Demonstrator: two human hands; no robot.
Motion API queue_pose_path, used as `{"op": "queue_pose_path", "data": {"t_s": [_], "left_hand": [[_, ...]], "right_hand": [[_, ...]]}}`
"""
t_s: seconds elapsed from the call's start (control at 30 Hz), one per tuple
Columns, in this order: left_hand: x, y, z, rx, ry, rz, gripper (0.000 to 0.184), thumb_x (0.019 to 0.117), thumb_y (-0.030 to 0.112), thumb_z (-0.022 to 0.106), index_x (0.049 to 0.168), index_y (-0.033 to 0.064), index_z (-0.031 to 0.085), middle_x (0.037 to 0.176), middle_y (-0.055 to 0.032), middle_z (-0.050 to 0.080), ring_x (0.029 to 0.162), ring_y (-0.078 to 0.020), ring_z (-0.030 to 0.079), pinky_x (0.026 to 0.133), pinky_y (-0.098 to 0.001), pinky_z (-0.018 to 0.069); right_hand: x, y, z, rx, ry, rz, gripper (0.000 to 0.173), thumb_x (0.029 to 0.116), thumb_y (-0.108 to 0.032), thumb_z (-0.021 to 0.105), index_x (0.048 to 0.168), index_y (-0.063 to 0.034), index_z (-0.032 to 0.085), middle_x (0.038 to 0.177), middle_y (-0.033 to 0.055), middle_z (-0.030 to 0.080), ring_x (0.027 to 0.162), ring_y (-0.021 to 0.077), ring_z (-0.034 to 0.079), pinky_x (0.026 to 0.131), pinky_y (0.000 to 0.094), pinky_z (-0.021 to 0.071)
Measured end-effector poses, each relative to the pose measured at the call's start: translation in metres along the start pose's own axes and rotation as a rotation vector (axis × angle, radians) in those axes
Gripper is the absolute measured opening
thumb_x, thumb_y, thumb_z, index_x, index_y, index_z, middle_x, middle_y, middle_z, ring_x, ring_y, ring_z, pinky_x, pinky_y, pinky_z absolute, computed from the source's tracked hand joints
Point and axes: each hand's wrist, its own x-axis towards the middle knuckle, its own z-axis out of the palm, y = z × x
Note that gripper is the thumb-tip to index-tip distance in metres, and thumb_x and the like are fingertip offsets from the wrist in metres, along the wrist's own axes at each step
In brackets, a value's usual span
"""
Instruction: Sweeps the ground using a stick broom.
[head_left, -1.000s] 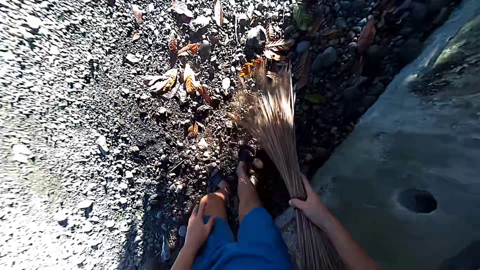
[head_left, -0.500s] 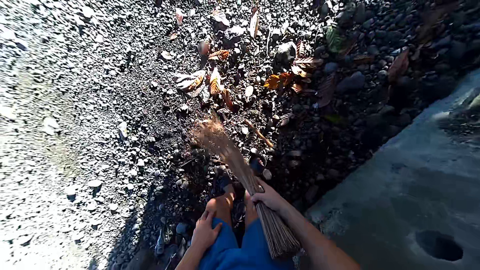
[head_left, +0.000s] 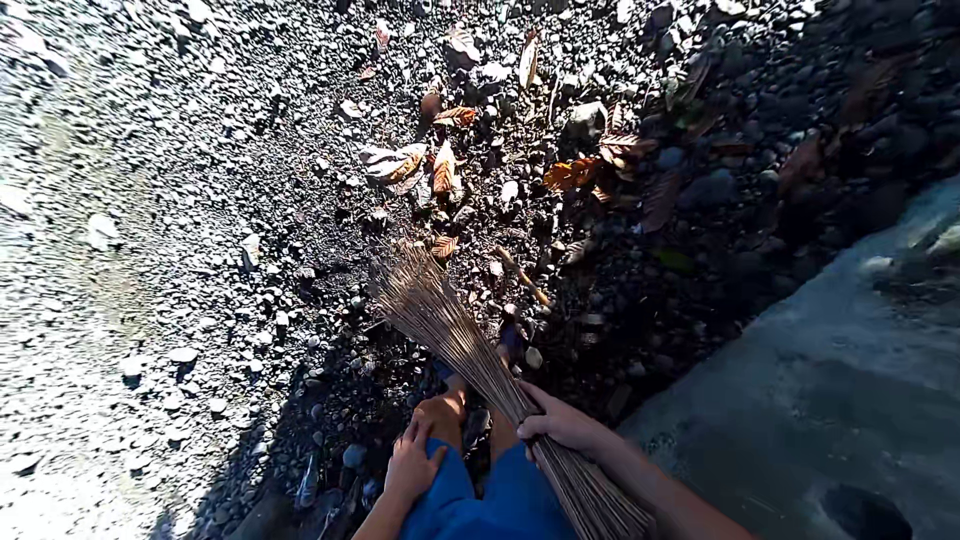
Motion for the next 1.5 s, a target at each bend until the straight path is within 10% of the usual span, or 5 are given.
{"op": "queue_pose_path", "data": {"t_s": [0.3,0.7,0.87,1.23,1.5], "left_hand": [[-0.006,0.012,0.000,0.012,0.023,-0.010,0.066,0.1012,0.049,0.057,0.159,0.0211,0.039,0.169,-0.0148,0.024,0.150,-0.0411,0.032,0.115,-0.0590,0.0356],[-0.010,0.044,-0.034,-0.025,0.012,0.214,0.065,0.1004,0.048,0.058,0.158,0.0221,0.042,0.169,-0.0151,0.025,0.153,-0.0394,0.029,0.120,-0.0584,0.0293],[0.018,0.056,-0.070,-0.068,-0.111,0.190,0.061,0.1003,0.049,0.059,0.149,0.0122,0.054,0.160,-0.0216,0.039,0.148,-0.0413,0.036,0.118,-0.0595,0.0325],[0.044,0.039,-0.135,-0.031,-0.116,0.260,0.063,0.1006,0.045,0.060,0.156,0.0173,0.045,0.164,-0.0146,0.035,0.149,-0.0371,0.037,0.118,-0.0564,0.0346],[0.047,0.052,-0.164,-0.018,-0.183,0.242,0.062,0.1005,0.045,0.060,0.153,0.0152,0.048,0.162,-0.0166,0.038,0.146,-0.0399,0.039,0.114,-0.0612,0.0363]], "right_hand": [[0.018,-0.056,0.004,0.107,0.236,-0.458,0.106,0.0822,-0.002,0.061,0.161,-0.0110,-0.009,0.100,0.0093,0.059,0.069,0.0158,0.067,0.064,0.0336,0.0615],[0.141,-0.187,0.016,0.309,0.289,-0.365,0.051,0.1004,-0.006,0.053,0.149,-0.0075,0.037,0.089,0.0139,0.062,0.067,0.0202,0.063,0.061,0.0356,0.0568],[0.112,-0.172,0.049,0.331,0.562,-0.574,0.106,0.0905,-0.005,0.072,0.163,-0.0144,-0.006,0.133,0.0259,0.052,0.094,0.0268,0.068,0.080,0.0442,0.0597],[0.157,-0.292,0.015,0.321,0.190,-0.325,0.053,0.0995,0.000,0.050,0.148,-0.0081,0.032,0.082,0.0091,0.059,0.062,0.0174,0.062,0.057,0.0326,0.0563],[0.113,-0.247,0.056,0.317,0.564,-0.571,0.111,0.0842,0.002,0.065,0.162,-0.0147,-0.012,0.123,0.0210,0.054,0.080,0.0211,0.068,0.069,0.0382,0.0611]]}}
